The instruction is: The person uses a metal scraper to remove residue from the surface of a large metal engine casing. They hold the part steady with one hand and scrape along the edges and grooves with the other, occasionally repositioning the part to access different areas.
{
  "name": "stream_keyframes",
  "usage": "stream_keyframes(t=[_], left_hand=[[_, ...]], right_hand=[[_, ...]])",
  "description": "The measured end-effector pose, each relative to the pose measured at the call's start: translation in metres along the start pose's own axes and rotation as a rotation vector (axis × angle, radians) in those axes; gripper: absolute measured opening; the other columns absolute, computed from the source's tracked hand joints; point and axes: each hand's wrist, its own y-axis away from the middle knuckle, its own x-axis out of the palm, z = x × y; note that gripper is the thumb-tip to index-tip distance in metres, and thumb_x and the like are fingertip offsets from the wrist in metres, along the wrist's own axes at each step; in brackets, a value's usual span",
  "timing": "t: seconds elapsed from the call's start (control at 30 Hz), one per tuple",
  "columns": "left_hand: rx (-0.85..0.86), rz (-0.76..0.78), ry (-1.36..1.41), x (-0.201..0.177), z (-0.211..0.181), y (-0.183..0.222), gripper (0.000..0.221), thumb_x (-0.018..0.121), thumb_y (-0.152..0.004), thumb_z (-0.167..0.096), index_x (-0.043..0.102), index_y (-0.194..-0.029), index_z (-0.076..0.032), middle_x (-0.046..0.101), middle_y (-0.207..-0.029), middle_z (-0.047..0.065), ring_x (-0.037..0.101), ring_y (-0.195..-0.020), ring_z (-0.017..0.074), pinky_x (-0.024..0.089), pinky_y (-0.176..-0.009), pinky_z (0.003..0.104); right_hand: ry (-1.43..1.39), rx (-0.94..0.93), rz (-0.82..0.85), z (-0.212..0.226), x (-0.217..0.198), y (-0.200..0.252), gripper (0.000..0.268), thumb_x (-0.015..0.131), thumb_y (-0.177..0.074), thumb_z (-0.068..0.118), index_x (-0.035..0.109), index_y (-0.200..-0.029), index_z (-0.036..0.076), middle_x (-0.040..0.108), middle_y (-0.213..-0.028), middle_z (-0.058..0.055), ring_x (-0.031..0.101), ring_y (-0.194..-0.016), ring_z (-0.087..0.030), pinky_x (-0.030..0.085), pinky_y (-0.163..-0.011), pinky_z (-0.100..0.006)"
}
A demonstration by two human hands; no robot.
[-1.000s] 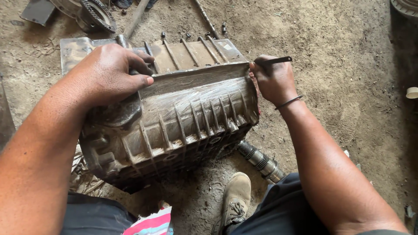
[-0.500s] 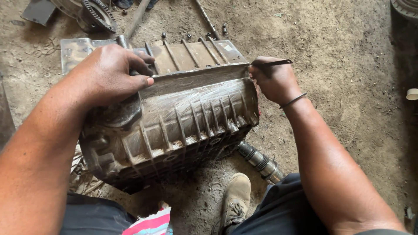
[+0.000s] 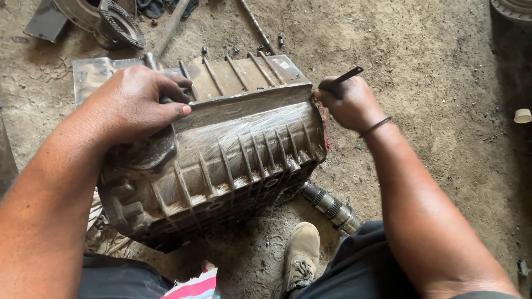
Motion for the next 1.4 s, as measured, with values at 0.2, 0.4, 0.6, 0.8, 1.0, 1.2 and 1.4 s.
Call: stream_keyframes(t=[0.2, 0.4, 0.6, 0.8, 1.0, 1.2, 1.4], left_hand=[[-0.156, 0.047, 0.008, 0.002, -0.006, 0.001, 0.026, 0.073, -0.086, -0.026, 0.08, -0.107, -0.011, 0.068, -0.137, 0.001, 0.074, -0.103, 0.025, 0.057, -0.093, 0.038], [-0.119, 0.045, 0.039, 0.0, -0.008, 0.001, 0.024, 0.073, -0.085, -0.025, 0.082, -0.103, -0.012, 0.069, -0.136, -0.001, 0.073, -0.103, 0.0233, 0.056, -0.092, 0.037], [-0.089, 0.042, 0.035, -0.003, -0.009, 0.0, 0.026, 0.073, -0.083, -0.025, 0.081, -0.104, -0.01, 0.07, -0.135, 0.001, 0.073, -0.106, 0.0229, 0.055, -0.094, 0.036], [-0.219, 0.113, 0.069, -0.002, -0.013, 0.003, 0.022, 0.071, -0.091, -0.024, 0.081, -0.107, -0.014, 0.065, -0.14, -0.004, 0.072, -0.099, 0.0228, 0.057, -0.09, 0.036], [-0.155, 0.088, 0.087, -0.006, -0.017, 0.001, 0.027, 0.062, -0.086, -0.009, 0.08, -0.106, -0.01, 0.07, -0.135, 0.002, 0.075, -0.093, 0.0204, 0.06, -0.087, 0.032], [-0.204, -0.044, 0.166, -0.008, -0.015, 0.007, 0.033, 0.068, -0.092, -0.02, 0.073, -0.123, -0.012, 0.078, -0.11, 0.016, 0.073, -0.09, 0.0219, 0.059, -0.084, 0.038], [-0.484, -0.564, 0.27, -0.023, 0.038, 0.005, 0.034, 0.069, -0.093, -0.019, 0.069, -0.126, -0.01, 0.073, -0.119, 0.014, 0.074, -0.092, 0.0281, 0.062, -0.081, 0.042]], right_hand=[[-0.14, 0.079, -0.118, 0.008, 0.023, -0.003, 0.019, 0.064, -0.1, 0.025, 0.078, -0.092, 0.014, 0.075, -0.076, -0.007, 0.071, -0.064, -0.022, 0.055, -0.061, -0.036], [0.101, 0.049, -0.149, 0.02, 0.025, -0.004, 0.023, 0.064, -0.096, 0.028, 0.078, -0.086, 0.013, 0.072, -0.073, -0.01, 0.068, -0.064, -0.025, 0.055, -0.063, -0.042], [0.102, -0.064, -0.202, 0.07, 0.042, 0.005, 0.033, 0.059, -0.101, 0.023, 0.067, -0.071, 0.012, 0.064, -0.064, -0.009, 0.062, -0.055, -0.023, 0.052, -0.056, -0.04], [0.104, 0.145, -0.278, 0.072, 0.041, 0.002, 0.035, 0.059, -0.104, 0.029, 0.067, -0.074, 0.012, 0.064, -0.063, -0.008, 0.061, -0.053, -0.024, 0.047, -0.049, -0.042], [-0.056, -0.392, -0.481, 0.087, 0.049, 0.008, 0.023, 0.055, -0.104, 0.013, 0.067, -0.084, 0.013, 0.069, -0.081, -0.008, 0.067, -0.071, -0.023, 0.054, -0.063, -0.037], [-0.396, -0.317, -0.37, 0.094, 0.074, 0.02, 0.022, 0.069, -0.099, 0.027, 0.072, -0.095, 0.006, 0.072, -0.085, -0.009, 0.069, -0.075, -0.016, 0.057, -0.067, -0.032], [-0.746, 0.009, -0.28, 0.043, 0.034, 0.001, 0.033, 0.056, -0.108, 0.028, 0.077, -0.101, 0.004, 0.068, -0.074, -0.006, 0.058, -0.059, -0.012, 0.046, -0.05, -0.027]])
